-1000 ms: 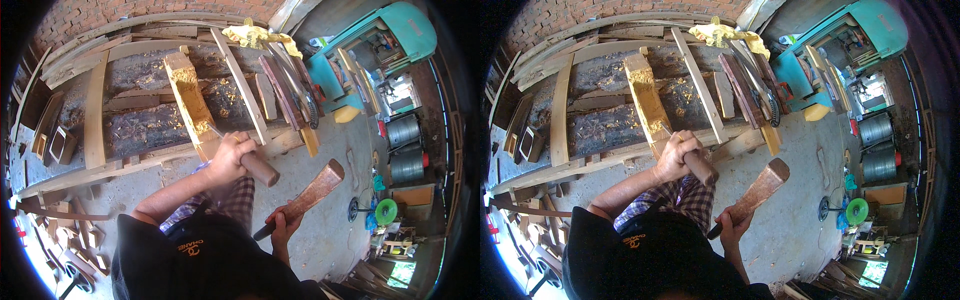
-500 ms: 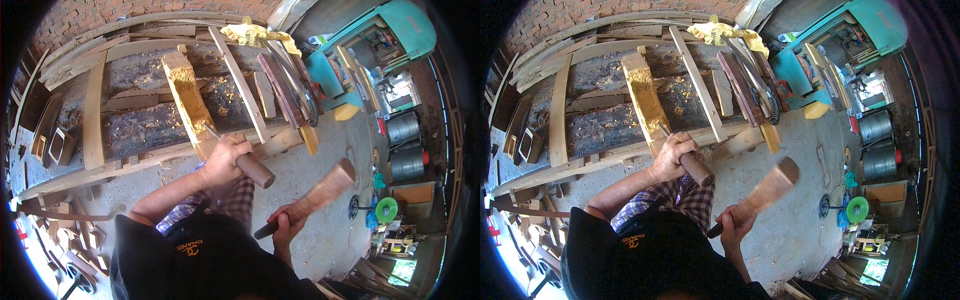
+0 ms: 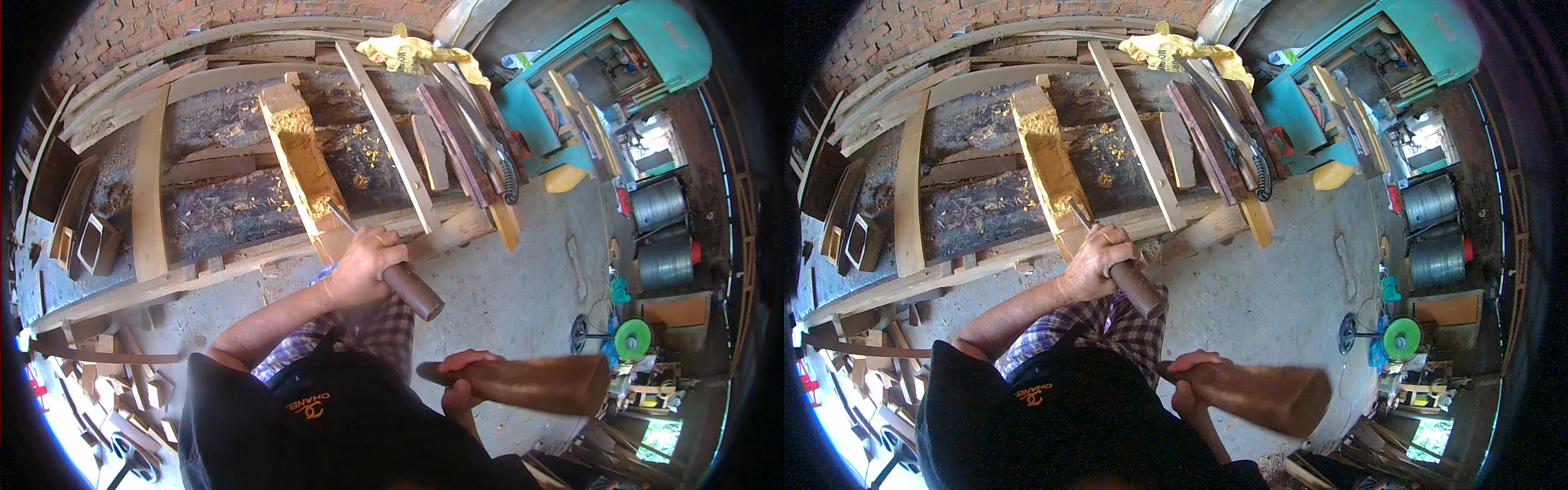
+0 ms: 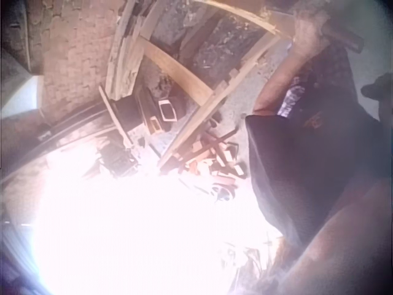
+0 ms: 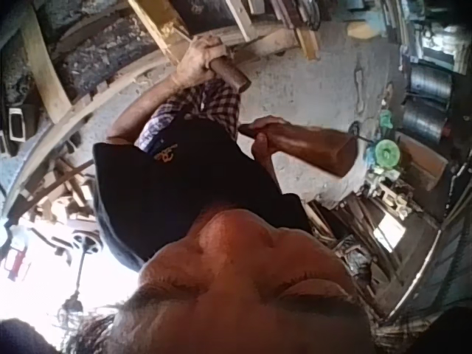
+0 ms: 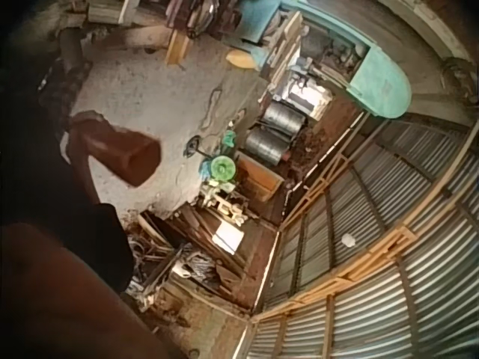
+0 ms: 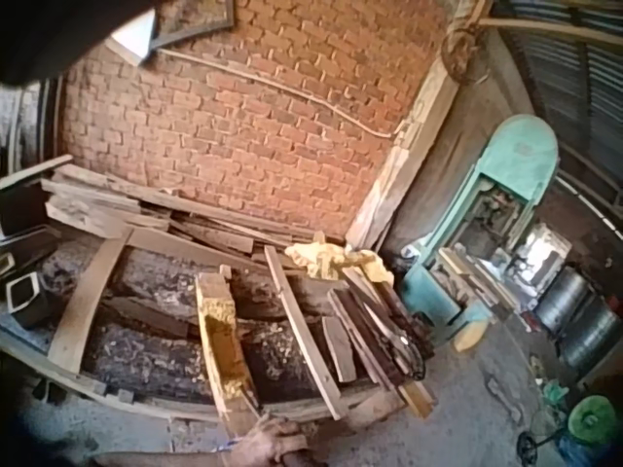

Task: The person carves a wooden piece on a workbench, holding a chisel against the wood and repeatedly striking it with a wooden mallet to hollow it out.

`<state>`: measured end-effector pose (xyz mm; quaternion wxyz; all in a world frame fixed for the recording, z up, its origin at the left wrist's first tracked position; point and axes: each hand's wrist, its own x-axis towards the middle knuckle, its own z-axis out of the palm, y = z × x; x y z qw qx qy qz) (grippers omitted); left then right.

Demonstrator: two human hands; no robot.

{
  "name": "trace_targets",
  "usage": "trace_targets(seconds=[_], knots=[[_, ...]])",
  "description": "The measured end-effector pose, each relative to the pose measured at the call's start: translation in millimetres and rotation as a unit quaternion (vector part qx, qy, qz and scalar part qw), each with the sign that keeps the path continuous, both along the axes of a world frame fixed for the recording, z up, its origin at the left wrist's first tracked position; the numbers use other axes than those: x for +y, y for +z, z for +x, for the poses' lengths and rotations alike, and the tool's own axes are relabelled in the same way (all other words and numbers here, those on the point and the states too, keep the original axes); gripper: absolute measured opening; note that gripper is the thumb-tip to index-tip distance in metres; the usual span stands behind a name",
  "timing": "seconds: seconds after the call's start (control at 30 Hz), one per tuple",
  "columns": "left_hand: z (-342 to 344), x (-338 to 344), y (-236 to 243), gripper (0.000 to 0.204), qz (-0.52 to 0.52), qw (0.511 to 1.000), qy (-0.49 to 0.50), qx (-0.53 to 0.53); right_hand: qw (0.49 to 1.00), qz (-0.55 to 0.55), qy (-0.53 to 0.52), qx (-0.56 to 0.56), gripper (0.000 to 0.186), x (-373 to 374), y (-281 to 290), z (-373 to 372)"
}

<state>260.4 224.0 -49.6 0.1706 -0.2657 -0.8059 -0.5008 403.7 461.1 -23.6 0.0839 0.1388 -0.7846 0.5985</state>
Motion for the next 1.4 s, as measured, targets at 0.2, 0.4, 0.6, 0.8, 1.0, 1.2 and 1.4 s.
trace_targets(seconds=[0.2, 0.4, 0.6, 0.8, 1.0, 1.2, 1.4], knots=[[-2.0, -0.2, -5.4, 0.025, -0.004, 1.0, 0.008, 0.025, 0.967, 0.017, -0.163, -0.193, 0.046, -5.6, -20.5, -1.7], [-0.7, -4.4, -16.6, 0.027, -0.003, 1.0, -0.006, 0.021, 0.987, 0.068, 0.008, -0.148, 0.026, -2.0, -16.9, 0.4], [-21.1, -21.1, -17.8, 0.021, 0.012, 0.996, 0.064, 0.063, 0.983, 0.156, -0.093, -0.033, 0.068, -17.6, -15.6, -10.0], [-15.4, -17.4, -7.4, 0.022, 0.028, 0.995, 0.082, 0.057, 0.987, 0.133, -0.087, 0.028, 0.072, -17.0, -14.5, -12.3], [7.6, -8.0, -4.8, 0.029, 0.004, 0.998, 0.004, 0.058, 0.994, 0.024, -0.083, -0.062, 0.068, -4.2, -38.2, -4.4], [3.6, -5.9, -5.3, 0.02, 0.013, 0.999, 0.011, 0.046, 0.974, -0.068, -0.14, -0.163, 0.054, -8.2, -28.1, 0.8], [-4.5, -6.9, 2.4, 0.022, 0.038, 0.999, 0.008, 0.029, 0.982, -0.093, -0.118, -0.119, 0.052, -18.2, 31.0, -13.6]])
